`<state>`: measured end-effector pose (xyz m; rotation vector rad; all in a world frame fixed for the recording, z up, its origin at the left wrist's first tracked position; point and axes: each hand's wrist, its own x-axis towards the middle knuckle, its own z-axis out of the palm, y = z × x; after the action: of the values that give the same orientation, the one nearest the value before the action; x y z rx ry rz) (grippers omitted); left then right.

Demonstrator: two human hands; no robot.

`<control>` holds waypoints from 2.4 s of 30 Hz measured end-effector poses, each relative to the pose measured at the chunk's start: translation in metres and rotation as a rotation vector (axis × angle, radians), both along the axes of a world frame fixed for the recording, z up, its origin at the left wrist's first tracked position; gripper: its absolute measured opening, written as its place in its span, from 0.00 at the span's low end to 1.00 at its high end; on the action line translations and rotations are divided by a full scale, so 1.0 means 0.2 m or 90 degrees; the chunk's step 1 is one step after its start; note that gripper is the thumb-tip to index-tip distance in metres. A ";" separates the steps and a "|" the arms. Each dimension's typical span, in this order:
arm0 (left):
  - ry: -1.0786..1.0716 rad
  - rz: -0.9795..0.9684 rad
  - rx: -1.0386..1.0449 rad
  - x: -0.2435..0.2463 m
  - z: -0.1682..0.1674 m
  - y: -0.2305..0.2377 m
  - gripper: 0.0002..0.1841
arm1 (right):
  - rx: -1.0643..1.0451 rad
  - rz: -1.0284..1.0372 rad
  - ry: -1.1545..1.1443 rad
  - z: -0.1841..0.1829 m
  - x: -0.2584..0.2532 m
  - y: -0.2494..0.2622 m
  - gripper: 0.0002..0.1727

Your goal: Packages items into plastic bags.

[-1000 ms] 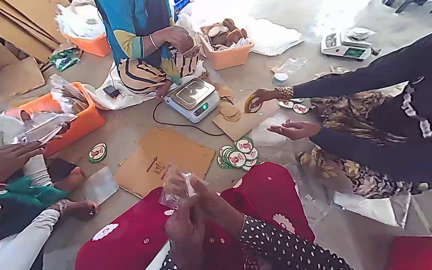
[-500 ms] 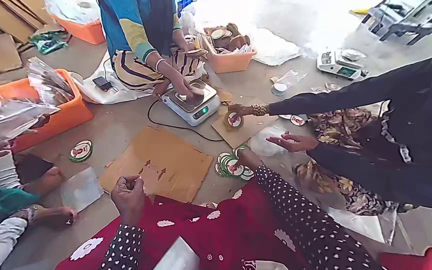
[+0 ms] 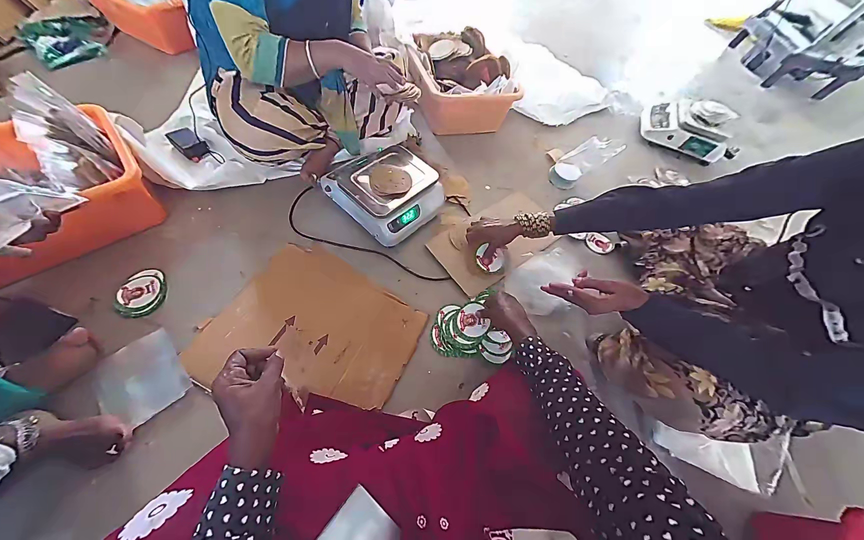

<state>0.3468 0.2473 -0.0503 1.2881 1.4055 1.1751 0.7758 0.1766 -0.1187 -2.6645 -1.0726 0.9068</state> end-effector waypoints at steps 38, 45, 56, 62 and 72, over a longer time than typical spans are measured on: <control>0.005 0.001 -0.046 0.01 0.01 0.02 0.05 | 0.462 -0.149 0.287 0.05 -0.51 0.13 0.13; 0.005 0.012 -0.037 0.01 0.01 0.02 0.05 | 0.406 -0.210 0.264 0.00 -0.47 0.15 0.17; 0.071 0.020 0.000 -0.01 -0.01 0.03 0.04 | 0.412 -0.164 0.223 -0.05 -0.43 0.14 0.15; 0.139 0.024 0.032 -0.01 -0.02 0.04 0.05 | 0.399 -0.155 0.229 -0.04 -0.44 0.14 0.14; 0.332 -0.063 0.190 0.01 -0.05 0.02 0.10 | 0.412 -0.142 0.221 -0.08 -0.42 0.15 0.14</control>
<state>0.3489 0.2514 -0.0593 1.9577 1.5398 1.0504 0.6926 0.2067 -0.1339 -1.9590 -0.7913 0.7698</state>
